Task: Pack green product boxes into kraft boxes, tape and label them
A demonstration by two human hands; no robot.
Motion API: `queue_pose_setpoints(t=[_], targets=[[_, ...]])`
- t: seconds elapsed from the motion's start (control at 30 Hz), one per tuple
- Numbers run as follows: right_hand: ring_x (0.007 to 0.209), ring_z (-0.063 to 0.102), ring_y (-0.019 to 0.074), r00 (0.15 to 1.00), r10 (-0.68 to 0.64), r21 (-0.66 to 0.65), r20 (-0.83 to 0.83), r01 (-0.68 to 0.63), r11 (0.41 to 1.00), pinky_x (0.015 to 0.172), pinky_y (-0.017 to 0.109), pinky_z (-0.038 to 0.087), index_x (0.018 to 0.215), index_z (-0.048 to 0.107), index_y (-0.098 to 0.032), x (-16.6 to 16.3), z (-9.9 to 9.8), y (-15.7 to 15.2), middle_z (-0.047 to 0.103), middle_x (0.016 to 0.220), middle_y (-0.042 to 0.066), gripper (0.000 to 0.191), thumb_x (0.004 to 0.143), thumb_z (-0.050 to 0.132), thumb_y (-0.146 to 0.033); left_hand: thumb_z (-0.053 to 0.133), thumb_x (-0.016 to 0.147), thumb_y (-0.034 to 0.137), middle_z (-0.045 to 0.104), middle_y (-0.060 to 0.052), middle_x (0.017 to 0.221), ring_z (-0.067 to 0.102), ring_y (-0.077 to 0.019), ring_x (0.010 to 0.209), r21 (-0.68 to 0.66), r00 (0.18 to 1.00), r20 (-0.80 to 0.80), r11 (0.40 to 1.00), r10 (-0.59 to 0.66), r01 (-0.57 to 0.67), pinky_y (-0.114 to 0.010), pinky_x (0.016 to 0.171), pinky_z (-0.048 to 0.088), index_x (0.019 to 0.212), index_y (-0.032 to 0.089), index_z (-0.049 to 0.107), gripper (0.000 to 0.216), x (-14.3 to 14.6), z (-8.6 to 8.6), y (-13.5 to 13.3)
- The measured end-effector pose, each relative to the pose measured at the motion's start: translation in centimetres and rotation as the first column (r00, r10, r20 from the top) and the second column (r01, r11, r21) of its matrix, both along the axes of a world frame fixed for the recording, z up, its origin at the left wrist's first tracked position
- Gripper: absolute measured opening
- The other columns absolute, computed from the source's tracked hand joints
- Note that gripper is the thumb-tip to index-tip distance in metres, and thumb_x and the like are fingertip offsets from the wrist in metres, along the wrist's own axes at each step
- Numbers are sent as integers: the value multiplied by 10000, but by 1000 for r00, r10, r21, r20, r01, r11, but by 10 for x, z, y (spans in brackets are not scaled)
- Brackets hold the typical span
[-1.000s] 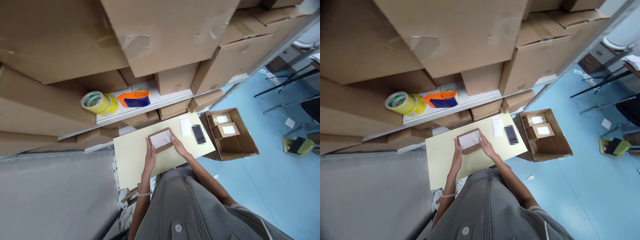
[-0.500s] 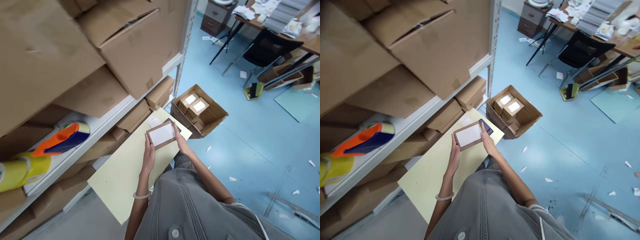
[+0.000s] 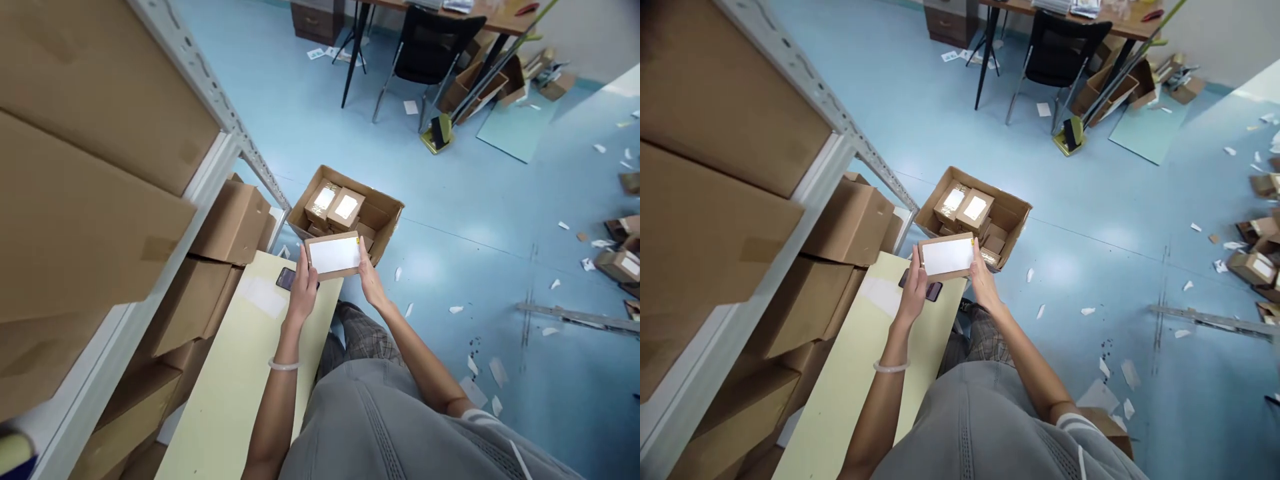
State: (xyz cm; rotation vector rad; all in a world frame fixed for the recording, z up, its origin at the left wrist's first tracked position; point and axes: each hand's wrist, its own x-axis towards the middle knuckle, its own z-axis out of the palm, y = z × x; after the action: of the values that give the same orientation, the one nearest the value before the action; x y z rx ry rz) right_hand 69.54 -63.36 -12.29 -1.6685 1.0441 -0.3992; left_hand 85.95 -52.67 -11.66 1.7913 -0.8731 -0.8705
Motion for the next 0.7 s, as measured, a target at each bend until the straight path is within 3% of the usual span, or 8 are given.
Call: queue_pose_setpoints(t=[0.17, 0.37, 0.57, 0.7], targets=[[1482, 166, 260, 995, -96, -65, 9, 97, 993, 1159, 455, 275, 1541, -112, -312, 0, -15, -41, 70, 1624, -45, 748, 918, 47, -696, 297, 941, 602, 104, 8, 1631, 53, -197, 1500, -77, 997, -13, 994, -77, 75, -377, 1221, 62, 1552, 319, 83, 706, 10, -15, -82], [1490, 130, 248, 982, -176, -86, 71, 182, 980, 1167, 469, 250, 1517, -184, -324, 15, -26, -68, 43, 1627, -43, 718, 933, 49, -672, 242, 920, 655, 120, -22, 1628, 66, -207, 1498, -121, 994, -22, 987, -106, 102, -376, 1222, 63, 1553, 288, 124, 741, 31, -29, -142], [1494, 106, 231, 977, -186, -47, 103, 192, 980, 1181, 465, 216, 1517, -191, -312, 35, -37, -72, 16, 1629, -25, 740, 937, 91, -676, 250, 943, 622, 230, -28, 1602, 134, -206, 1490, -182, 992, 18, 975, -128, 129, -393, 1219, 129, 1534, 302, 218, 672, 56, -37, -165], [1494, 113, 236, 976, -183, -22, 119, 187, 982, 1179, 478, 219, 1536, -125, -314, 41, -51, -69, 17, 1629, -14, 756, 941, 169, -677, 285, 959, 582, 300, -32, 1577, 107, -201, 1494, -125, 986, 134, 985, -102, 118, -433, 1222, 3, 1522, 313, 254, 625, 67, -36, -152]])
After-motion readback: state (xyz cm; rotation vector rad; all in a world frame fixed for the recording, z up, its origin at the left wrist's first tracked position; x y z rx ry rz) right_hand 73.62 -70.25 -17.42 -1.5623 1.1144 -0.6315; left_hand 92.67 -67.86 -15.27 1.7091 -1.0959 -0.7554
